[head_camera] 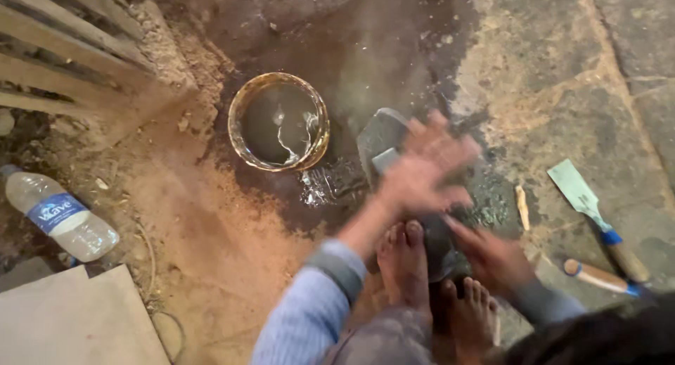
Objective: The person sharpens a chisel on a wet stone using a repetitive back-and-forth motion. They periodically dip the tool into a bucket of water and inspect the blade edge.
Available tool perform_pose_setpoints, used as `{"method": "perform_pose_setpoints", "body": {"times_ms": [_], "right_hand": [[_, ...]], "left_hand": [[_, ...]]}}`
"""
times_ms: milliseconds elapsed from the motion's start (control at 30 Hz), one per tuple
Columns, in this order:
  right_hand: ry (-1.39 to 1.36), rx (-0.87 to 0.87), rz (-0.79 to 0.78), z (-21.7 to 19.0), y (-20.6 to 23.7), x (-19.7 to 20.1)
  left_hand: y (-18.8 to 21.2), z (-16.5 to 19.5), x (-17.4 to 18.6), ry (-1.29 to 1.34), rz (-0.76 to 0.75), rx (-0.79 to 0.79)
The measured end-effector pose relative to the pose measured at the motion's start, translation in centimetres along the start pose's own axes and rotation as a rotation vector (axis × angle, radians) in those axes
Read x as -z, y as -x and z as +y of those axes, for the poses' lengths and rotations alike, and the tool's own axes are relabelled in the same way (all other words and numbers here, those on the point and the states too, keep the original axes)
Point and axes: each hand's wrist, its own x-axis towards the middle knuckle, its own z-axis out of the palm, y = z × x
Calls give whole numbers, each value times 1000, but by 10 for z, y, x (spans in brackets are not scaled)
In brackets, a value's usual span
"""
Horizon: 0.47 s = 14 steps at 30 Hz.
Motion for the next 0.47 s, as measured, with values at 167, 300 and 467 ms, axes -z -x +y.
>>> {"method": "perform_pose_setpoints", "body": {"times_ms": [167, 300, 467], "right_hand": [[128, -14, 35, 1, 42, -3], [127, -77, -27, 4, -61, -21], [50, 61, 37, -22, -80, 11]], "left_hand": [[12, 37, -24, -23, -327, -98], [-9, -74, 21, -80, -80, -4], [-26, -67, 39, -106, -220, 130]]}}
